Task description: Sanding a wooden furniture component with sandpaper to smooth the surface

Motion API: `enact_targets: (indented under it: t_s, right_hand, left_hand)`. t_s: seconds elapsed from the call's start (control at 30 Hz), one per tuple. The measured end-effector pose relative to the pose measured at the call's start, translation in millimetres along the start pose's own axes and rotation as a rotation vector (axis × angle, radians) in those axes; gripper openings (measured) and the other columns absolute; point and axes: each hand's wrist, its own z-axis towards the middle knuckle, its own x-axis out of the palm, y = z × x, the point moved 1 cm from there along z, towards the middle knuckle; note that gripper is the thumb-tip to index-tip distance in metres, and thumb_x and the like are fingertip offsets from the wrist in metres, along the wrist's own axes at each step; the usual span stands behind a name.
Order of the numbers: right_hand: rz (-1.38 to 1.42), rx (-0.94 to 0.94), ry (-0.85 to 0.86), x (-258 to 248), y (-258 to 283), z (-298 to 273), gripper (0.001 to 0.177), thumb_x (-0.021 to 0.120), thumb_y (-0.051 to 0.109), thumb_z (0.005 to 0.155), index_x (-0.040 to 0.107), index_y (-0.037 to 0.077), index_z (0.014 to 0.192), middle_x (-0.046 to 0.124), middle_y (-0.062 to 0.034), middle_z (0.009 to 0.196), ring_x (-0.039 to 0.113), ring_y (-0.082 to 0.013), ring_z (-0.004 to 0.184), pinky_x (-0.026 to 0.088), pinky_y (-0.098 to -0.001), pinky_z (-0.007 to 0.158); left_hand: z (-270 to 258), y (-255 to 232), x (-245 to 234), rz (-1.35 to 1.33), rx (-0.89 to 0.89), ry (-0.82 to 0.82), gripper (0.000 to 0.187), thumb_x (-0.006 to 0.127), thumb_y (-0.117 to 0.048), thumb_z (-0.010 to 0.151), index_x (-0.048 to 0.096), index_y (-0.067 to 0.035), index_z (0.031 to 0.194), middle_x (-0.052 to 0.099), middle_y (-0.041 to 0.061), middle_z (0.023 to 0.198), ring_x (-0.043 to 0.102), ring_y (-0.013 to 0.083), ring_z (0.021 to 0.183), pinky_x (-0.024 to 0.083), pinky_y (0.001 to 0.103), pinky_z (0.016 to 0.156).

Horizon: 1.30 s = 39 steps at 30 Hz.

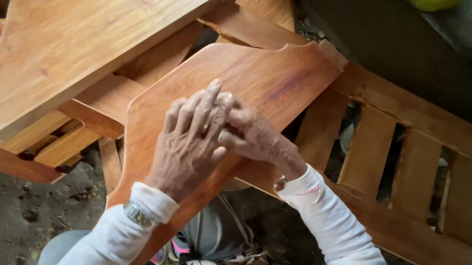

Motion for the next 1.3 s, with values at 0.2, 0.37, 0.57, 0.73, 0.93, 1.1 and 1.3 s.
enact_targets:
  t_s: [0.2, 0.37, 0.57, 0.73, 0.93, 1.1, 1.3]
  right_hand:
    - [0.054, -0.161, 0.075, -16, 12, 10, 0.011, 0.067, 0.013, 0.097, 0.072, 0.004, 0.101, 0.058, -0.0116, 0.112, 0.064, -0.0330, 0.106, 0.056, -0.0477, 0.093]
    - [0.099, 0.009, 0.170, -31, 9, 7, 0.020, 0.063, 0.019, 0.102, 0.076, 0.012, 0.116, 0.069, -0.0078, 0.128, 0.068, -0.0251, 0.116, 0.053, -0.0436, 0.100]
    - [-0.266, 0.211, -0.256, -85, 36, 12, 0.022, 0.056, 0.018, 0.108, 0.073, 0.004, 0.108, 0.070, -0.0184, 0.100, 0.070, -0.0302, 0.089, 0.056, -0.0466, 0.086]
    - [-0.664, 0.078, -0.667, -121, -85, -35, 0.022, 0.063, -0.001, 0.097, 0.066, 0.000, 0.118, 0.059, -0.0218, 0.129, 0.062, -0.0358, 0.112, 0.052, -0.0430, 0.096]
    - [-0.809, 0.208, -0.609, -128, -131, -47, 0.044, 0.064, 0.023, 0.105, 0.058, -0.001, 0.141, 0.052, -0.0271, 0.143, 0.049, -0.0457, 0.128, 0.039, -0.0509, 0.110]
    - [-0.844, 0.242, -0.572, -127, -120, -41, 0.045, 0.062, 0.024, 0.105, 0.058, 0.002, 0.144, 0.052, -0.0231, 0.131, 0.049, -0.0400, 0.112, 0.042, -0.0489, 0.100]
    - [-0.865, 0.304, -0.586, -127, -111, -39, 0.042, 0.064, 0.025, 0.102, 0.063, 0.010, 0.141, 0.055, -0.0222, 0.130, 0.051, -0.0402, 0.110, 0.041, -0.0491, 0.098]
  left_hand:
    - [-11, 16, 13, 0.200, 0.099, -0.077, 0.064, 0.060, -0.027, 0.094, 0.048, -0.013, 0.155, 0.057, 0.010, 0.149, 0.060, 0.0267, 0.131, 0.051, 0.039, 0.100]
    - [-22, 24, 22, 0.252, 0.093, -0.077, 0.064, 0.067, -0.040, 0.090, 0.058, -0.010, 0.146, 0.067, 0.010, 0.137, 0.067, 0.0196, 0.108, 0.043, 0.041, 0.108]
    - [2, -2, 27, 0.227, 0.043, -0.082, 0.048, 0.062, -0.037, 0.096, 0.070, -0.002, 0.129, 0.075, 0.021, 0.116, 0.068, 0.0342, 0.112, 0.028, 0.061, 0.118]
    - [1, 1, 58, 0.165, 0.076, 0.026, 0.053, 0.049, -0.022, 0.102, 0.050, 0.004, 0.148, 0.044, 0.023, 0.159, 0.038, 0.0354, 0.151, 0.022, 0.048, 0.127]
    - [-51, 10, -16, 0.153, 0.061, 0.226, 0.067, 0.021, -0.043, 0.111, 0.028, 0.004, 0.158, 0.021, 0.021, 0.169, 0.017, 0.0306, 0.158, 0.008, 0.039, 0.129]
    - [-92, 14, -38, 0.043, -0.024, 0.317, 0.075, 0.039, -0.051, 0.102, 0.035, 0.003, 0.154, 0.030, 0.019, 0.167, 0.021, 0.0287, 0.158, 0.013, 0.042, 0.128]
    - [-10, 44, 60, 0.003, 0.021, 0.309, 0.100, 0.018, -0.075, 0.100, 0.016, 0.003, 0.162, 0.009, 0.022, 0.171, 0.004, 0.0336, 0.159, 0.002, 0.044, 0.128]
